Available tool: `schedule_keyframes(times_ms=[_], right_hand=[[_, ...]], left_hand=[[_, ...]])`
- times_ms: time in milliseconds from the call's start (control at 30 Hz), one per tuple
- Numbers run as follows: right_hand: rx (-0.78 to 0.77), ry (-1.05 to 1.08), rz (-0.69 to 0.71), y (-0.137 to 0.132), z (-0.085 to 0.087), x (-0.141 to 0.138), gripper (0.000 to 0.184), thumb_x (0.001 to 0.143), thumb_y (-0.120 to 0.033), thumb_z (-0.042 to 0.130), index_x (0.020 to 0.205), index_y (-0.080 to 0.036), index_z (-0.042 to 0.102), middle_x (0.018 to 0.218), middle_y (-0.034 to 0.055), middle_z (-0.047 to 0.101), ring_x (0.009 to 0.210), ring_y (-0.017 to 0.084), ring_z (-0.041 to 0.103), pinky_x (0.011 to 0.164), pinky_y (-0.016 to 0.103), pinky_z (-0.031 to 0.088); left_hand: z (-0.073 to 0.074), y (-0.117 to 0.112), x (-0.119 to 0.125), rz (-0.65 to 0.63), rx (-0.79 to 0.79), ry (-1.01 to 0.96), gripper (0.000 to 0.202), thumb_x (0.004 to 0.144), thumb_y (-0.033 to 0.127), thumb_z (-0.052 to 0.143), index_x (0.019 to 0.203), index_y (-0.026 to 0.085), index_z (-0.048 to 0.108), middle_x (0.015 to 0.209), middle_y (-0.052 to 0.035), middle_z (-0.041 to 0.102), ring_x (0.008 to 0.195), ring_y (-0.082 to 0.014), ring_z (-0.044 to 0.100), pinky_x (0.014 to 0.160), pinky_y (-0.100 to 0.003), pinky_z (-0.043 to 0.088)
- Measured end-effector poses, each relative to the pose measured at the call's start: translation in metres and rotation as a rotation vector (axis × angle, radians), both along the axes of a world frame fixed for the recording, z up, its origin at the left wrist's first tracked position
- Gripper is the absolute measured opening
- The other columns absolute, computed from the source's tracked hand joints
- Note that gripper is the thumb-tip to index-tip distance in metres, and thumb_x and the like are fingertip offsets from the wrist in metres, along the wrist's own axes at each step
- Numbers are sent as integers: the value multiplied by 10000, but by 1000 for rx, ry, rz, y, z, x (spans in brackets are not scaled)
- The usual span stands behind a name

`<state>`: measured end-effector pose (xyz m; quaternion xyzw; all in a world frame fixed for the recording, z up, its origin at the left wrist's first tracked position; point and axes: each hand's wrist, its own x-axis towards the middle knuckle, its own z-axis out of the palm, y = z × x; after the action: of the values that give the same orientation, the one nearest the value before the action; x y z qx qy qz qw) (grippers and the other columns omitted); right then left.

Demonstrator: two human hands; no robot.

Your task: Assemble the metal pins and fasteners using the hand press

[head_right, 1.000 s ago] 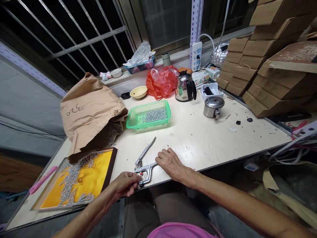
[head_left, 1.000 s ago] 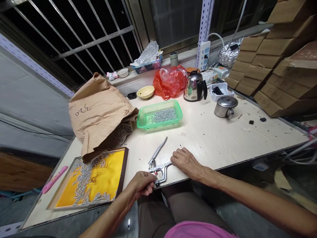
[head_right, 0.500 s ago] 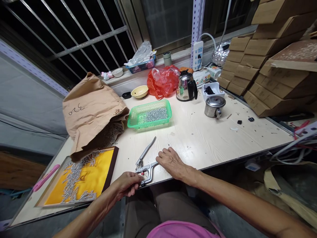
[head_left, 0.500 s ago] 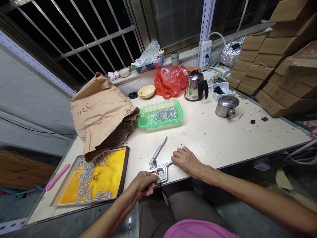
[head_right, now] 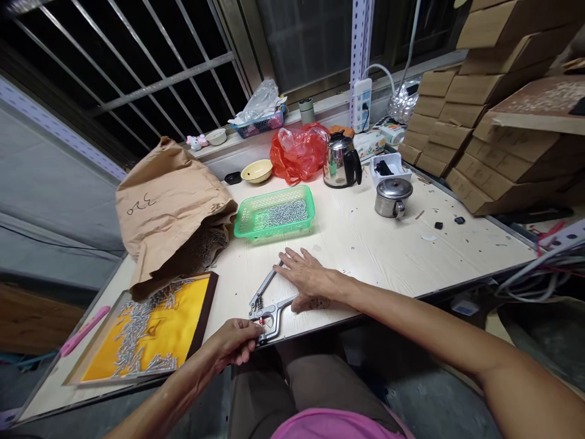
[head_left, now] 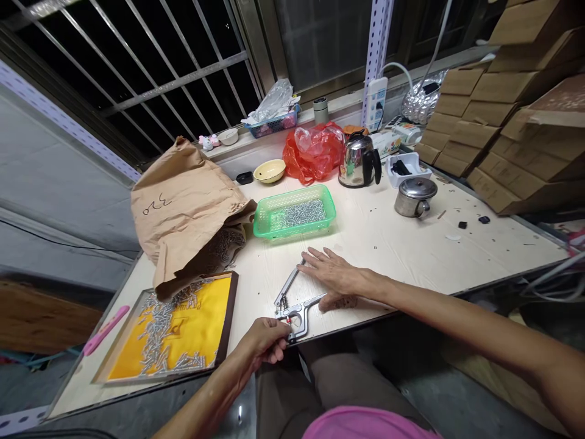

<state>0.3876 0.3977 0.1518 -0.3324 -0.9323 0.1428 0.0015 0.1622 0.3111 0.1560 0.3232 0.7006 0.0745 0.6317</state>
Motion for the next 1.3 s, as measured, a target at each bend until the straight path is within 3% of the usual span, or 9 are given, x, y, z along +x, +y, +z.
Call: schedule_keyframes(times_ms=[233,533,633,767,833,900,1000,1133,1300], right_hand=[[15,-90,97,22,11,-17,988,567,-465,863,1336,-58,394,1252,188,408,1175,390,308,1014,565,192],[110,-51,51,6,1,-14,502,689,-474,822,953,-107,605,994,108,507,947,282,434,822,398,360],[140,-25,28,1,-4,-13,487,707,-494,819,923,-109,614,961,99,521,928,271,442,784,371,355],[150,-38,19,-2,-2,-14,468,724,-491,812,903,-104,620,957,98,527,920,265,450,767,364,356],[154,-49,17,-3,0,-15,463,727,-487,809,904,-104,619,959,97,526,919,266,451,768,369,363],[150,-47,12,-4,0,-15,480,714,-487,817,926,-107,614,967,95,521,929,268,448,773,370,375],[108,-26,0,-6,0,-12,550,677,-485,838,1002,-115,593,995,96,505,951,273,440,775,362,395],[51,-30,-50,-7,2,-3,649,602,-445,883,1054,-101,569,1024,101,490,947,273,438,758,350,423],[61,-17,-57,-9,1,0,462,658,-350,882,941,-102,613,955,87,515,915,255,462,738,312,430]], left_hand=[[0,-2,0,7,12,14,334,604,378,743,579,128,524,452,9,526,305,-84,439,292,-143,292],[-1,-6,-2,-34,-2,61,342,747,407,653,600,151,482,431,30,485,301,-79,401,337,-161,262],[-1,-15,-4,-176,230,283,309,837,410,557,663,158,515,492,26,501,368,-111,459,383,-188,293],[0,-21,6,-465,847,641,168,881,335,545,855,183,610,800,-26,594,734,-180,586,625,-248,451],[-1,-14,15,-619,1067,669,177,870,269,570,1028,192,590,1037,-60,575,975,-226,545,816,-320,473],[-5,-1,23,-757,1193,664,384,828,216,627,1190,172,506,1246,-100,477,1166,-271,427,964,-404,420],[-11,19,30,-899,1183,636,598,786,188,683,1303,143,387,1330,-134,400,1208,-286,379,1002,-435,397],[-9,33,33,-969,1100,671,640,779,222,709,1315,140,369,1210,-113,489,1090,-272,455,933,-404,440],[-2,43,41,-1066,1102,704,542,806,303,704,1252,146,439,1070,-87,514,1000,-261,466,860,-375,447]])
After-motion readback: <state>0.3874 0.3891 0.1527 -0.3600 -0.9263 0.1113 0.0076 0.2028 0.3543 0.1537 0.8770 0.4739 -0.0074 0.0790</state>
